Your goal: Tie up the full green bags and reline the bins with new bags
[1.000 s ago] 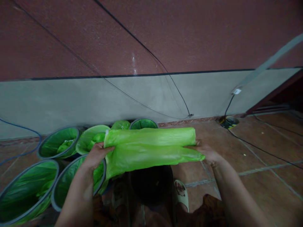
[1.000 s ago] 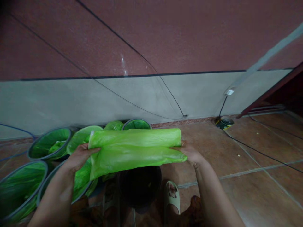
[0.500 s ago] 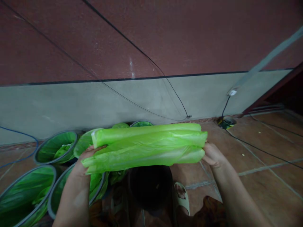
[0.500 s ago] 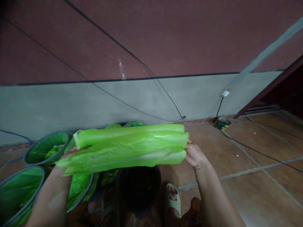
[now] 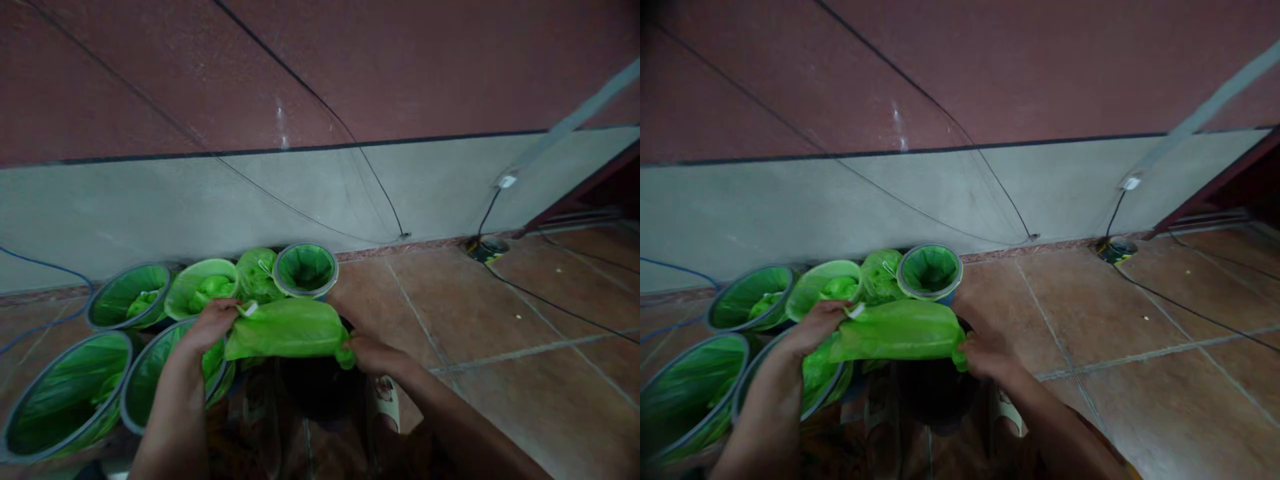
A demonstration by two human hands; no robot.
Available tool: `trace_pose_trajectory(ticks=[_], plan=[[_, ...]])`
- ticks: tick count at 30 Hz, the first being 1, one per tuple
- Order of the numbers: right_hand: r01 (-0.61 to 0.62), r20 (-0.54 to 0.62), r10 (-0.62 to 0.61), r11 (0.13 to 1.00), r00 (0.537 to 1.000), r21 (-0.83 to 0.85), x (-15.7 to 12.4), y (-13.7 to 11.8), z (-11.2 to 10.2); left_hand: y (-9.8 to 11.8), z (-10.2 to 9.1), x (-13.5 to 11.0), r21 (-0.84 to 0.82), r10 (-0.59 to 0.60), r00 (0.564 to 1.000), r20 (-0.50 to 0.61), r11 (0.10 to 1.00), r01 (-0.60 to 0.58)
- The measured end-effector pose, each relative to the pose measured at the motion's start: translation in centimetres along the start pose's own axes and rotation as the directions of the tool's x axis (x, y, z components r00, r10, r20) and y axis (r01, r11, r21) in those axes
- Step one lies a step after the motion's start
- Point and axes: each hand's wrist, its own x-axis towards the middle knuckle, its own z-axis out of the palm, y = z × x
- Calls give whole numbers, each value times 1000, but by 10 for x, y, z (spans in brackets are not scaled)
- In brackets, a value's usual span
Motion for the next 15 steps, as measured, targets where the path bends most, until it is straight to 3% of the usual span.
trace_pose_trajectory(ticks=[3,6,10,12,15], plan=[[-19,14,23,979,1000,-203,4,-18,16,5,37,6,391,122,983,140,905,-168],[-8,-32,-2,957,999,-291,4,-22,7,13,95,3,502,136,950,281,823,-266],[-40,-93,11,950,996,-309,4,-25,-2,17,161,-9,377,91,897,433,885,-272],[-47,-92,21,959,995,-280,5,-27,1,13,179,-13,257,56,870,489,944,-205],[-44,-82,26,973,996,-225,8,-28,10,6,191,-14,17,65,865,498,996,-85]])
